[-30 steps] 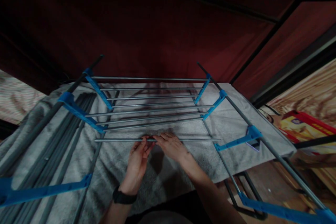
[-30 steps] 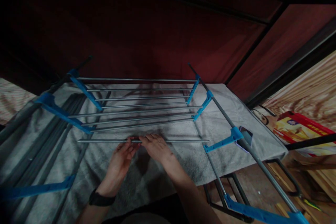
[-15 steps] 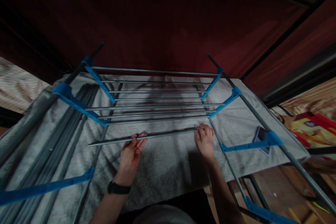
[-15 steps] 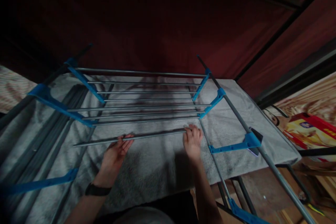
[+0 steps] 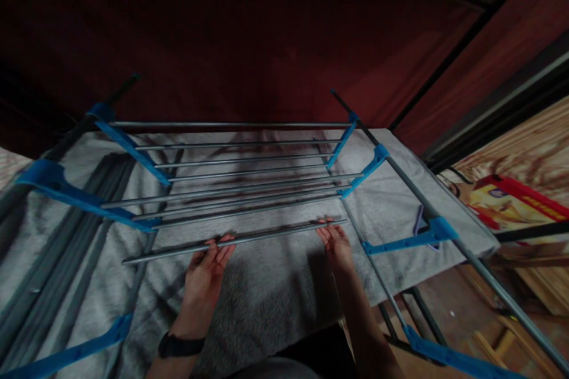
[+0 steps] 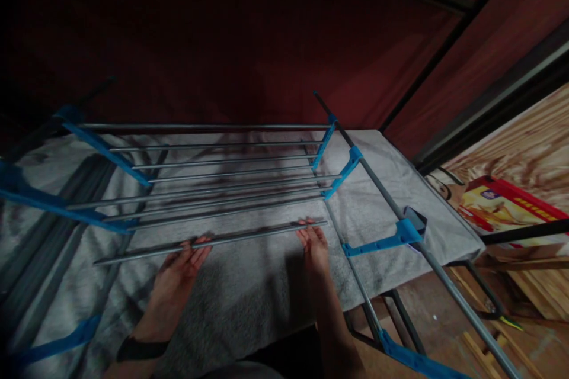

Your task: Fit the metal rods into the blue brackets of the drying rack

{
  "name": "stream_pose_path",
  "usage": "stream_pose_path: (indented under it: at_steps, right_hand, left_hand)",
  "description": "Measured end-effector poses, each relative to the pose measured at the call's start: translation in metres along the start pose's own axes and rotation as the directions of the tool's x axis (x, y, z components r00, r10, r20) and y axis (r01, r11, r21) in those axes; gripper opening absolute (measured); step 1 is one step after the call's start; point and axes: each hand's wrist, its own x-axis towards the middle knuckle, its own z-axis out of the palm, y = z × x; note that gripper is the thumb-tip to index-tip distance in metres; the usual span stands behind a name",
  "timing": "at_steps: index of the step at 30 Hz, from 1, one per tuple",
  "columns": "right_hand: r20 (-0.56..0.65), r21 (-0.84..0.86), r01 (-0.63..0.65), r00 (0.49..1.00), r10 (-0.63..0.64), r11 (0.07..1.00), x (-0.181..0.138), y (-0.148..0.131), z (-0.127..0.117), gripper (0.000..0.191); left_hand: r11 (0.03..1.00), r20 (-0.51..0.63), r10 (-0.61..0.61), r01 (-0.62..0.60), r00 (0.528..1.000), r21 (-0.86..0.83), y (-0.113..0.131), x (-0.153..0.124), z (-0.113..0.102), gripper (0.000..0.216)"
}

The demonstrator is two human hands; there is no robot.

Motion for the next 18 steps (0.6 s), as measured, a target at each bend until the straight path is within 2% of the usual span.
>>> stream_pose_path:
  at_steps: [7,12,18]
  right_hand:
    - [-0.023,0.069,0.016,1.0,-0.014,0.998,0.007,0.006,0.0,0.049]
    - [0.003,-0.019,0.08,0.997,-0.079,0.997,0.01,0.009,0.0,0.048]
    - [0.042,-0.083,0.143,0.989,-0.14,0.986,0.006,0.012,0.003,0.049]
  left_hand:
    - [0.997,-0.073,0.018,-0.012,0.997,0.078,-0.006,-0.003,-0.001,0.029]
    - [0.994,-0.103,0.013,-0.002,0.995,0.105,-0.007,-0.003,0.003,0.037]
    - [0.987,-0.095,0.008,0.008,0.995,0.158,-0.004,-0.006,0.008,0.036]
